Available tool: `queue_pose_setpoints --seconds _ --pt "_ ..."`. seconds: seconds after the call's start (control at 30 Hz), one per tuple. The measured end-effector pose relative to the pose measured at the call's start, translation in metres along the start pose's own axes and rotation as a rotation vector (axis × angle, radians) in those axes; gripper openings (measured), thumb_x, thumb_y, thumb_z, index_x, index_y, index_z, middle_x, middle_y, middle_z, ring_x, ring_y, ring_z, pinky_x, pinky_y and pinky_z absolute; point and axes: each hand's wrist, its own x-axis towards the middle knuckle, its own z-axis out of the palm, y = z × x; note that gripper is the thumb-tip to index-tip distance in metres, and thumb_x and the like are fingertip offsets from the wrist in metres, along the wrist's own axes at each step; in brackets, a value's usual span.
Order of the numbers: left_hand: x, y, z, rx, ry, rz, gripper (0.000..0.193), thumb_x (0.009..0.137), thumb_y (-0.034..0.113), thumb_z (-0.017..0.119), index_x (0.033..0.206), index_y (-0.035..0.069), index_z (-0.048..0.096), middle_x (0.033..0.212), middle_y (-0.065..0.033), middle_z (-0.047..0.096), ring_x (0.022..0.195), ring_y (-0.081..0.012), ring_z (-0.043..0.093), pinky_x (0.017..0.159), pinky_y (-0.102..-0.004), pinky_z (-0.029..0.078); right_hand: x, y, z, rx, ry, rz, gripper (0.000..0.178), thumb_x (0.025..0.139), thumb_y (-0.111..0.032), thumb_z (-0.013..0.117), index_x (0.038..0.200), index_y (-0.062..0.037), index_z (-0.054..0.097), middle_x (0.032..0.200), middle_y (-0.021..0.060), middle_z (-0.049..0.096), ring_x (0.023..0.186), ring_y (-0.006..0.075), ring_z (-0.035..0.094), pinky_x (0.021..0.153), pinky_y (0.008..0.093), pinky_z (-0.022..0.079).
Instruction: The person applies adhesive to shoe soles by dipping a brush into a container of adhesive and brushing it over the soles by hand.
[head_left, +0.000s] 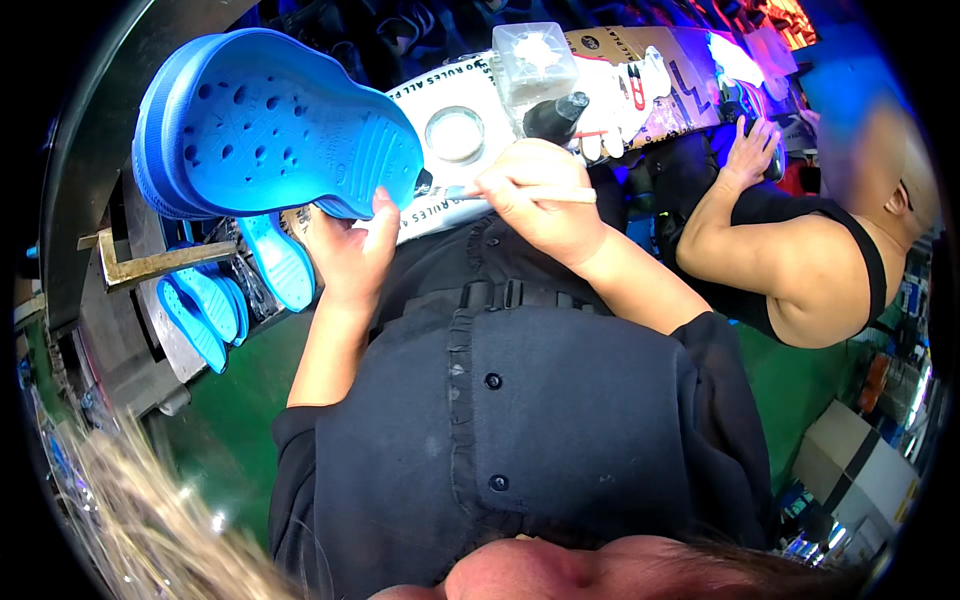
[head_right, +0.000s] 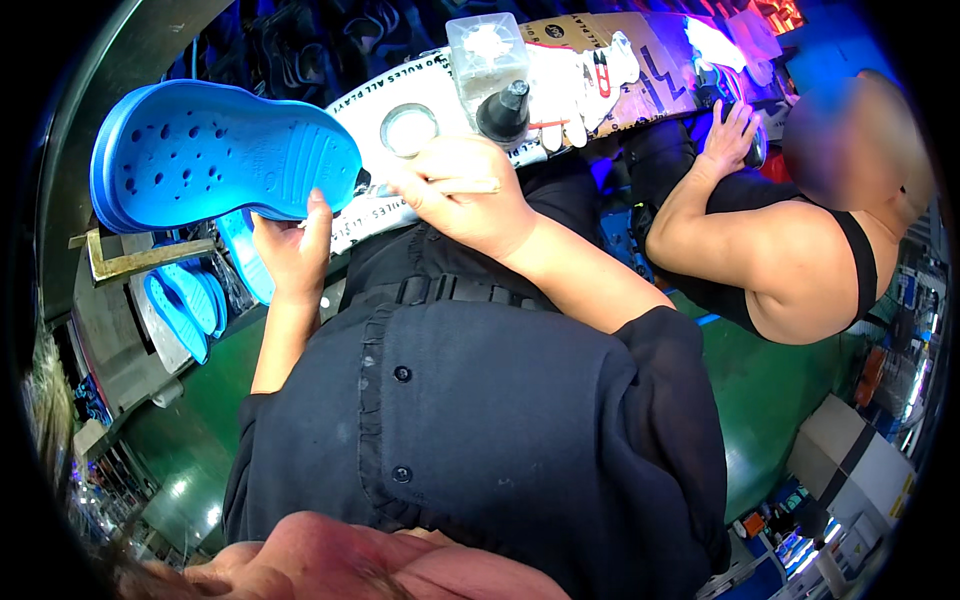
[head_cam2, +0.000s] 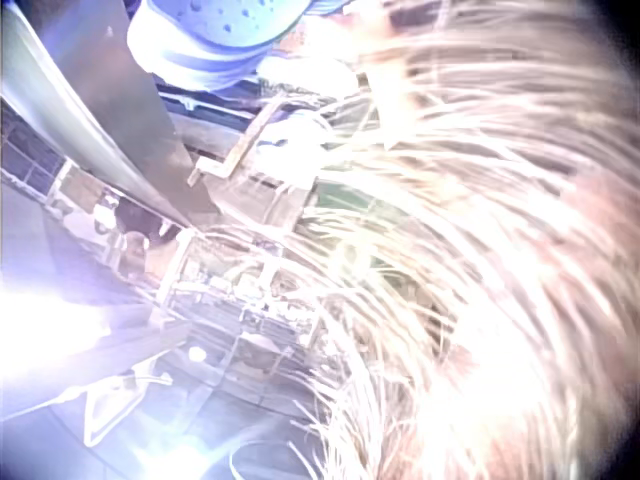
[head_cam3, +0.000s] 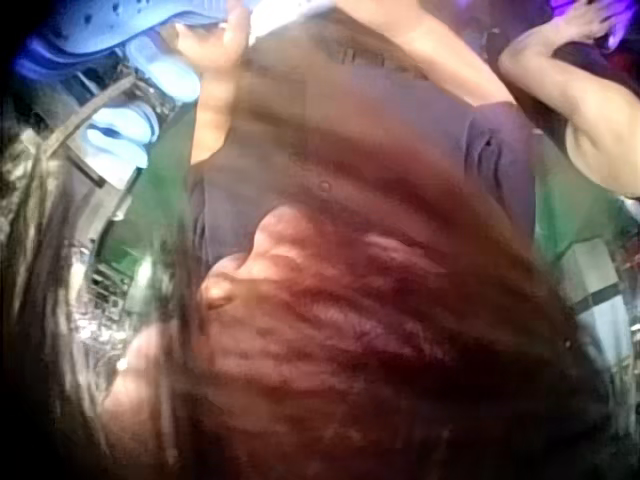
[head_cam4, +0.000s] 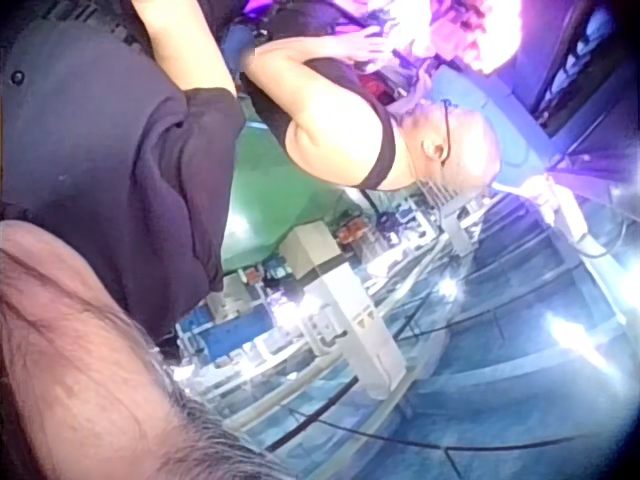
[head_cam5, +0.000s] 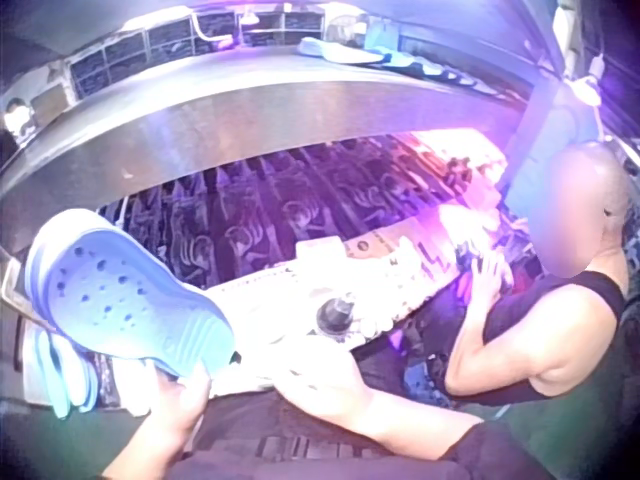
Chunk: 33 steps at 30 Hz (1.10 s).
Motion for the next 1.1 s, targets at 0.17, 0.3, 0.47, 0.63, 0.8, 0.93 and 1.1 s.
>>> queue_pose_setpoints --seconds 0.17,0.3,0.47,0.63,0.8,0.93,1.1 --pt "0.001 0.001 0.000 0.028 0.013 0.017 0.030 0.072 0.001 0.061 0.098 -0.005 0.049 0.087 -0.0115 0.060 0.076 -0.0158 0.059 0.072 -0.0269 0.046 -0.003 0.000 0.007 0.182 0.232 0.101 0.015 0.078 -0.012 0.061 0.066 -0.0024 0.062 0.065 0.0060 0.060 0.059 0.0210 0.056 0.055 0.0299 0.042" --pt "0.002 0.007 0.002 -0.013 0.007 0.019 0.028 0.072 0.001 0.061 0.096 -0.007 0.050 0.086 -0.0121 0.060 0.077 -0.0165 0.059 0.072 -0.0277 0.046 -0.002 0.000 0.008 0.043 0.147 0.022 0.014 0.077 -0.010 0.061 0.067 -0.0015 0.061 0.067 0.0061 0.061 0.060 0.0209 0.057 0.056 0.0301 0.043" --pt "0.004 0.000 -0.004 0.066 -0.095 0.066 0.040 0.076 0.000 0.061 0.110 -0.004 0.041 0.100 -0.0124 0.055 0.089 -0.0165 0.055 0.082 -0.0285 0.043 -0.006 0.004 0.001 0.073 0.165 0.040 0.013 0.077 -0.009 0.059 0.067 -0.0013 0.061 0.067 0.0069 0.061 0.060 0.0213 0.057 0.057 0.0303 0.043" --pt "0.015 0.015 -0.002 -0.009 -0.012 -0.045 0.033 0.073 0.000 0.061 0.103 -0.006 0.046 0.095 -0.0114 0.056 0.082 -0.0163 0.056 0.077 -0.0281 0.044 -0.011 0.004 -0.018 0.113 0.277 0.134 0.015 0.080 -0.008 0.056 0.068 0.0005 0.061 0.065 0.0087 0.060 0.060 0.0223 0.056 0.057 0.0300 0.043" --pt "0.046 0.058 -0.018 -0.273 -0.116 -0.174 0.055 0.075 0.006 0.062 0.121 -0.003 0.033 0.109 -0.0159 0.051 0.097 -0.0222 0.054 0.083 -0.0330 0.045 -0.024 0.011 -0.038 0.137 0.401 0.216 0.023 0.086 -0.010 0.050 0.069 0.0021 0.059 0.063 0.0092 0.056 0.059 0.0202 0.054 0.054 0.0286 0.042" --pt "0.074 0.102 -0.014 -0.638 -0.437 -0.422 0.077 0.066 0.015 0.069 0.128 -0.006 0.028 0.119 -0.0190 0.047 0.106 -0.0257 0.052 0.086 -0.0352 0.045 -0.036 0.016 -0.042 0.165 0.421 0.311 0.026 0.088 -0.013 0.048 0.069 0.0011 0.061 0.062 0.0086 0.056 0.058 0.0190 0.054 0.055 0.0282 0.042" --pt "0.148 0.152 0.050 -0.652 -0.620 -0.308 0.068 0.067 0.018 0.065 0.122 -0.008 0.034 0.089 -0.0155 0.059 0.049 -0.0126 0.059 0.034 -0.0194 0.046 -0.045 0.007 -0.049 0.224 0.410 0.413 0.029 0.088 -0.018 0.050 0.072 0.0031 0.062 0.062 0.0083 0.055 0.058 0.0166 0.054 0.054 0.0273 0.042"
